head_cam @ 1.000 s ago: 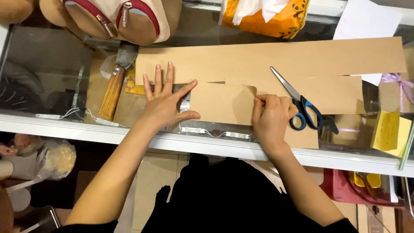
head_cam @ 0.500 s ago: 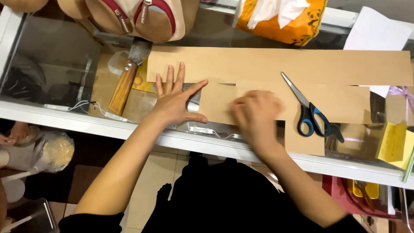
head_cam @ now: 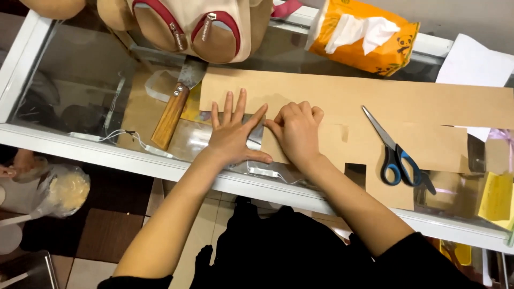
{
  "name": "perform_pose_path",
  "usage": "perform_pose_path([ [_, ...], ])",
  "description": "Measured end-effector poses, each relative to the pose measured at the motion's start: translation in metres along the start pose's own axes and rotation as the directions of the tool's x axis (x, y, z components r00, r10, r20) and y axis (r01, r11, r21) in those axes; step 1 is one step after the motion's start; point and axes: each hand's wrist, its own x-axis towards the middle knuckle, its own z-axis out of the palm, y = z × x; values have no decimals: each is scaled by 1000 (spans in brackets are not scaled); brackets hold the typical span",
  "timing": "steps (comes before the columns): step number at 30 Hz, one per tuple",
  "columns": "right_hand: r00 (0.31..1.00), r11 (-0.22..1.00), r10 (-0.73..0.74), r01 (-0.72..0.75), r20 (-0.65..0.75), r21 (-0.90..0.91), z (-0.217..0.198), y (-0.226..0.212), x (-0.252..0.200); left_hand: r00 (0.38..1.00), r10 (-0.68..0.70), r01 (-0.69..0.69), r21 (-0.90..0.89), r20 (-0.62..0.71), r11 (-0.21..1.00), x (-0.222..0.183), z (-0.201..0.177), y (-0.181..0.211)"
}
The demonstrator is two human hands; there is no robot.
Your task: Cutting and folding brown craft paper to create small packaging bags on a glass counter.
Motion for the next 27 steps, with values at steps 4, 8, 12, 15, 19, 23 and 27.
perform_pose_path([
  [4,1000,1000,25,-25,-8,-7,10,6,5,1000,7,-7,-15,-17,1000,1,4,-3],
  [8,999,1000,23,-24,-28,-13,11,6,8,1000,17,-18,-11,-23,1000,0,4,-4],
  [12,999,998,-53,53,1,-23,1,-2,-9,999,24,-25,-22,-42,999,-1,4,-3],
  [15,996,997,-80,80,41,-5,-7,-10,-23,998,20,-21,-14,-56,1000,1,7,-5],
  [19,989,990,-120,113,91,79,-18,-17,-26,998,19,-19,-2,-63,1000,3,10,-7],
  [23,991,994,-103,100,79,44,-10,-3,-5,998,19,-20,-8,-58,1000,1,7,-5],
  [27,1000,999,-7,7,-1,36,11,29,14,997,21,-24,-40,-68,999,0,6,-4],
])
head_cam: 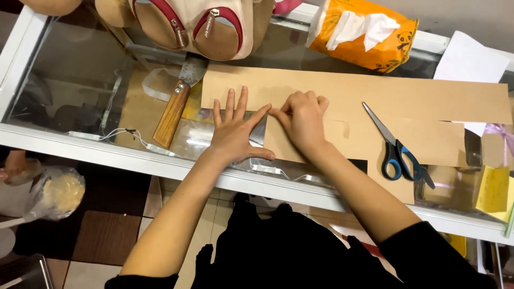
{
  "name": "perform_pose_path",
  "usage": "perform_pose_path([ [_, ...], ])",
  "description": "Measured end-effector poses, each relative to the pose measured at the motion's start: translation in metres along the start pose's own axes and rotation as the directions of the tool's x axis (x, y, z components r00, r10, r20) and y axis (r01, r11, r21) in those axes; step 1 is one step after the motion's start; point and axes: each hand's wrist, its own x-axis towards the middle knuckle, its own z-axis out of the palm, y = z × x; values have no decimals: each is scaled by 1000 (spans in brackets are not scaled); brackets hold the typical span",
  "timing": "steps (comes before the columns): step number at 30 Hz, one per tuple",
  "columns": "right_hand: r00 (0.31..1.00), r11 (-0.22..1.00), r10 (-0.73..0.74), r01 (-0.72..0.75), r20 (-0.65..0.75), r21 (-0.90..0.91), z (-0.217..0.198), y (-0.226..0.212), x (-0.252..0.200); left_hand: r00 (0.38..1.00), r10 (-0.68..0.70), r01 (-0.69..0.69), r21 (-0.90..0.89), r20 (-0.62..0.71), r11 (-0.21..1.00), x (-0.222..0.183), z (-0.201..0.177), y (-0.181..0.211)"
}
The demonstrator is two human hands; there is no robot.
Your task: Cutting and folding brown craft paper to create small packaging bags on a glass counter.
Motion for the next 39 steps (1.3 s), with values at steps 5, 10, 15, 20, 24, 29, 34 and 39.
perform_pose_path([
  [5,996,998,69,-68,50,-18,-28,-16,-33,1000,3,-3,-14,-7,1000,-1,1,0],
  [10,981,984,176,-176,86,-8,-86,-25,-78,1000,3,-3,-7,11,1000,-2,-4,4],
  [15,863,852,484,-502,-141,-149,-107,14,-131,1000,3,-3,17,-4,1000,-3,-4,5],
  [20,850,825,521,-525,-77,-211,-110,5,-145,996,48,-51,-37,-70,998,-21,-3,24],
  [24,828,823,557,-561,-61,-92,-102,0,-150,979,63,-70,-31,-193,997,-39,22,37],
  [29,787,789,615,-615,-47,17,-106,-8,-146,960,89,-79,47,-266,996,-50,52,49],
  [34,729,710,684,-677,41,195,-115,-12,-139,957,143,-134,51,-251,990,-53,66,69],
  [39,638,486,766,-656,80,578,-114,1,-142,956,144,-134,55,-257,989,-58,66,76],
])
